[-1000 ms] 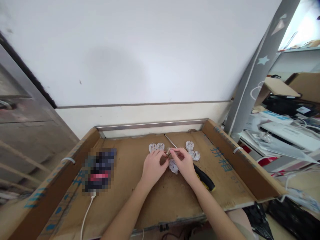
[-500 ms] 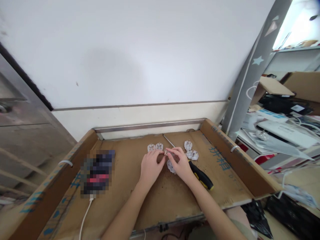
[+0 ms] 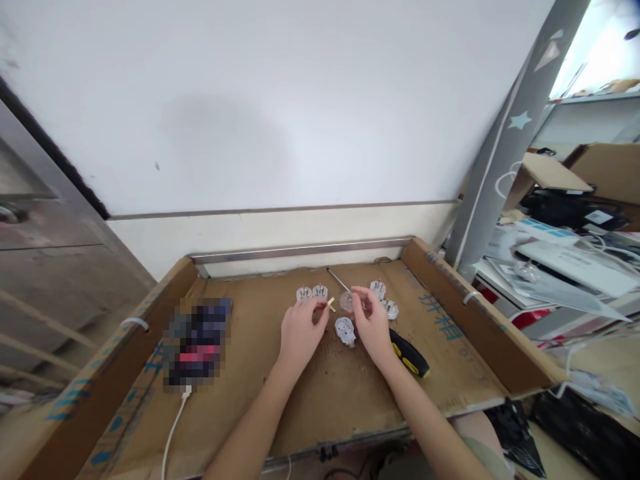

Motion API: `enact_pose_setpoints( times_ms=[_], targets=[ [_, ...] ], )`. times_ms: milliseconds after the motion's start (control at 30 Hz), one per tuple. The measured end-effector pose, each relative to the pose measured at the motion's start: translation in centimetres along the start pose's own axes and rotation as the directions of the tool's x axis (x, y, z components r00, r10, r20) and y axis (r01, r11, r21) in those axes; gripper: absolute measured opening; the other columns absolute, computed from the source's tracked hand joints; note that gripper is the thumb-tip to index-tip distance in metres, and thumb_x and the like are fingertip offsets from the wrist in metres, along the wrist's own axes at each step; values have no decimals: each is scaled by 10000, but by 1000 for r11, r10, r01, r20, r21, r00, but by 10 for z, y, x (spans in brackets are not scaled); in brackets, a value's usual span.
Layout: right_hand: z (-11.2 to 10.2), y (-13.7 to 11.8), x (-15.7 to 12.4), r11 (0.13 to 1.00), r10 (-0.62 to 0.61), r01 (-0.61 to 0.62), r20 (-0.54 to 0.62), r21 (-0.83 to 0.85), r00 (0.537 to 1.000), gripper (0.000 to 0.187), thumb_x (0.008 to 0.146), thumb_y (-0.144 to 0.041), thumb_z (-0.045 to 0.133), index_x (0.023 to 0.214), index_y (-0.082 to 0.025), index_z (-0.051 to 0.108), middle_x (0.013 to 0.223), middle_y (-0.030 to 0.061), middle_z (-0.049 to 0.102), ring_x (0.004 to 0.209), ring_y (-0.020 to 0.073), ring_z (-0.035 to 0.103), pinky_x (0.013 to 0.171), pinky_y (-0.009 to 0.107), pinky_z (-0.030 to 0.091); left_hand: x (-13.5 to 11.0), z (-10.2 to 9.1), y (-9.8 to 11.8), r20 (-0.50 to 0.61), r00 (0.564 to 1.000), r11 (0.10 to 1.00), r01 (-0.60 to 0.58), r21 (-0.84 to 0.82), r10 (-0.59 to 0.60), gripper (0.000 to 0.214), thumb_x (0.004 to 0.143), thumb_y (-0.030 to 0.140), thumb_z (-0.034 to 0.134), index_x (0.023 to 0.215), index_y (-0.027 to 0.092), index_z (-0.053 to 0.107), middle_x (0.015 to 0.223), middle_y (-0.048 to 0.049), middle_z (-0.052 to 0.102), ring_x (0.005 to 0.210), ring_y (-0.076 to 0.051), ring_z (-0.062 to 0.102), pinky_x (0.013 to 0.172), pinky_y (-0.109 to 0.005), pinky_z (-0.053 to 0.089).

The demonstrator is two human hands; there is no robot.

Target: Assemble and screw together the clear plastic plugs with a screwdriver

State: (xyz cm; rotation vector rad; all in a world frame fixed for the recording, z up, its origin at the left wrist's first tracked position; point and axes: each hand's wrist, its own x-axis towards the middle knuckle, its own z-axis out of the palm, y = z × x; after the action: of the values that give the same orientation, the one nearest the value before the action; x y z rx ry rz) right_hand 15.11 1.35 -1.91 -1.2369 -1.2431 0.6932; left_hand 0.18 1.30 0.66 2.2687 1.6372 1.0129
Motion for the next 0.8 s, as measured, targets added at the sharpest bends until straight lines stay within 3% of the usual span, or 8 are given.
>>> enact_pose_setpoints(
  times_ms=[167,433,567,633,800],
  targets=[
    [-1,-7,-2,996,-27,25,-14,-83,1000,306,820,-399,450,981,-166,567,725,25,549,610,105,478,579,226,395,0,0,1,-18,1000,999,-4,-51,3,124,841,238,510,929,243,597,873,13,674,804,-169,611,736,-303,441],
    [-2,-12,-4,985,-51,47,-18,-168,999,282,828,-361,434,974,-167,577,691,12,539,591,95,466,576,214,382,-3,1,-1,80,990,977,-125,171,113,80,829,218,514,817,244,588,798,13,659,814,-209,580,706,-333,378],
    [-2,-10,-3,982,-63,53,-50,-182,997,304,838,-372,414,975,-153,573,716,26,568,603,100,488,586,217,397,-2,-1,2,14,997,993,-76,89,75,82,831,245,524,874,246,594,872,13,661,860,-197,578,741,-326,387],
    [-3,-9,-2,979,-72,58,-63,-197,995,316,842,-375,403,983,-149,573,741,35,584,624,107,507,604,224,406,-3,-1,5,3,994,994,-106,10,106,101,835,278,527,902,241,593,895,12,658,867,-182,576,769,-317,397],
    [-6,-8,-1,955,-104,67,-116,-290,988,313,853,-362,385,1002,-152,565,922,79,609,805,150,544,760,286,402,-7,6,12,162,950,963,-267,-21,267,137,751,318,623,852,226,612,863,-5,634,869,-200,547,794,-328,407]
  ],
)
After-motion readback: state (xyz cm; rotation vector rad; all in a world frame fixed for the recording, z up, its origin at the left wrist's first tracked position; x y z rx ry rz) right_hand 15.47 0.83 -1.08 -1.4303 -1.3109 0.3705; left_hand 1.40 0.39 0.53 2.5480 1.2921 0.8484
